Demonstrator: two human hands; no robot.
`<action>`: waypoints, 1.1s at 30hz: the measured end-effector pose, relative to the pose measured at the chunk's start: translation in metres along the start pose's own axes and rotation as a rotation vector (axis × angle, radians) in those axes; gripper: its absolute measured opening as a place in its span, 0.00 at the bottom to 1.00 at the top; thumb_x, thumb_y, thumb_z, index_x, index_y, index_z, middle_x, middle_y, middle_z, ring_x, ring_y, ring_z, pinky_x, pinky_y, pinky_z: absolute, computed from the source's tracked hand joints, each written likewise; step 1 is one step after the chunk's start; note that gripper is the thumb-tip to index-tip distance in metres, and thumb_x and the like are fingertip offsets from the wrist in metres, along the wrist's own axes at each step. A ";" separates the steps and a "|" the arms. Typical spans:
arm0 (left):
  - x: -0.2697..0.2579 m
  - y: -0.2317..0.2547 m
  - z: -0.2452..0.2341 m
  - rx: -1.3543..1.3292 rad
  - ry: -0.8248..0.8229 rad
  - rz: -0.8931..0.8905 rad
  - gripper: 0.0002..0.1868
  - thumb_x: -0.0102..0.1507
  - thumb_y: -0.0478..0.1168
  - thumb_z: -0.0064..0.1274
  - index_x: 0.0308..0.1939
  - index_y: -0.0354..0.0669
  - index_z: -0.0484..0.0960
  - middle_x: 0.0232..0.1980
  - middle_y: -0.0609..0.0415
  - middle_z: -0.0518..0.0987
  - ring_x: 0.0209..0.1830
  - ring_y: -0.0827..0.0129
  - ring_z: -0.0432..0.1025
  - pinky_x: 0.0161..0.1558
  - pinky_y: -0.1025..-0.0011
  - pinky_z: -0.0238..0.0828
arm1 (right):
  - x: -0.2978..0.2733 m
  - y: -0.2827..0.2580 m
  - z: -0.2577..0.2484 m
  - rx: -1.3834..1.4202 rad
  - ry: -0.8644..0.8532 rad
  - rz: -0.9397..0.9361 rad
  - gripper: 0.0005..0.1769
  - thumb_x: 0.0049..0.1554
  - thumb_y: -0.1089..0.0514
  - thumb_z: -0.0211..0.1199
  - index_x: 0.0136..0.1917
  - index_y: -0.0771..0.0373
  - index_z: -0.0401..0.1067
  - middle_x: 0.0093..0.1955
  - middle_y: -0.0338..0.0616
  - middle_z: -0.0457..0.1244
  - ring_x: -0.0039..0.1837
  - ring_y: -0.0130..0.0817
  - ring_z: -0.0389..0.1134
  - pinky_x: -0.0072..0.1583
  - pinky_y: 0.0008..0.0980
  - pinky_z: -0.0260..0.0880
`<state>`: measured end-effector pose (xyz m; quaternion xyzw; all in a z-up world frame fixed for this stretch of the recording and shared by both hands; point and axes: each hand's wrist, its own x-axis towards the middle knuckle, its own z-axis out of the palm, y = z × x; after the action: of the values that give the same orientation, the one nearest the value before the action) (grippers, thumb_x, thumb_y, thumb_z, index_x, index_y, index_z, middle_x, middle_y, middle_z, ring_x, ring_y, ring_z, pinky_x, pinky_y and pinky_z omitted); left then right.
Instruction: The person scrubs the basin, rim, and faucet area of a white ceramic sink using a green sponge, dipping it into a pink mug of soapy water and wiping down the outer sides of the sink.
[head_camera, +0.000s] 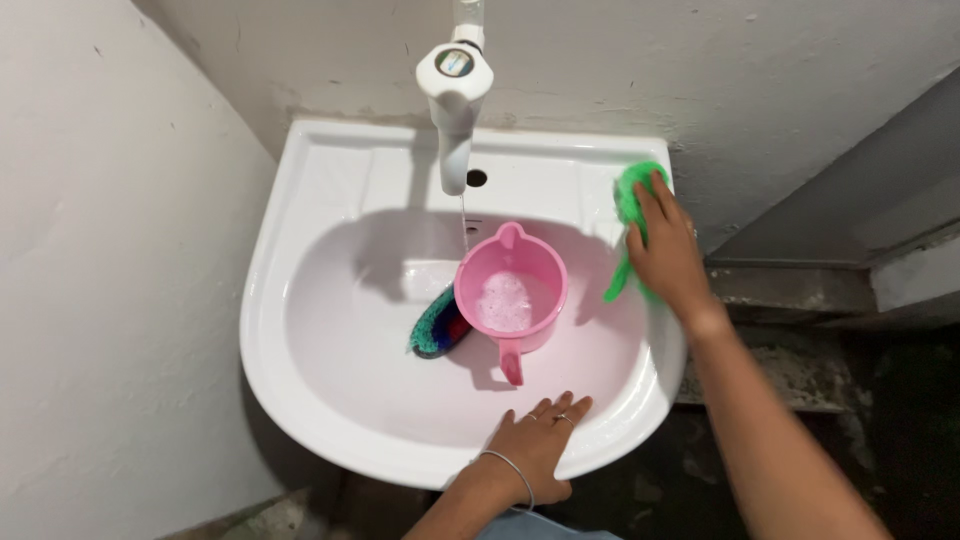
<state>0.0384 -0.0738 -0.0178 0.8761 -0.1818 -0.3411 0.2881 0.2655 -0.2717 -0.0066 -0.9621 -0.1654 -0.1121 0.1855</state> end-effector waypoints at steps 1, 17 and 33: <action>0.001 0.001 0.001 0.003 0.002 -0.001 0.60 0.52 0.41 0.62 0.82 0.58 0.42 0.85 0.48 0.46 0.82 0.49 0.46 0.74 0.38 0.47 | -0.016 -0.011 -0.001 0.044 0.064 0.009 0.32 0.64 0.59 0.52 0.79 0.68 0.52 0.85 0.61 0.43 0.80 0.64 0.53 0.75 0.59 0.57; 0.000 0.004 0.000 0.032 0.010 -0.007 0.61 0.51 0.40 0.63 0.82 0.59 0.41 0.85 0.48 0.46 0.82 0.50 0.47 0.73 0.36 0.49 | 0.003 0.032 0.001 0.227 0.026 0.174 0.16 0.68 0.62 0.51 0.67 0.71 0.65 0.62 0.67 0.65 0.61 0.65 0.69 0.63 0.60 0.69; 0.000 0.006 -0.001 0.043 0.013 -0.024 0.60 0.52 0.41 0.62 0.82 0.61 0.41 0.85 0.50 0.46 0.82 0.51 0.47 0.73 0.37 0.50 | -0.002 0.033 -0.051 0.531 -0.204 0.693 0.21 0.68 0.53 0.54 0.69 0.66 0.66 0.54 0.62 0.68 0.49 0.48 0.69 0.47 0.45 0.70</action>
<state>0.0379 -0.0782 -0.0132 0.8865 -0.1767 -0.3347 0.2661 0.2678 -0.3213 0.0290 -0.8860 0.1259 0.0985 0.4353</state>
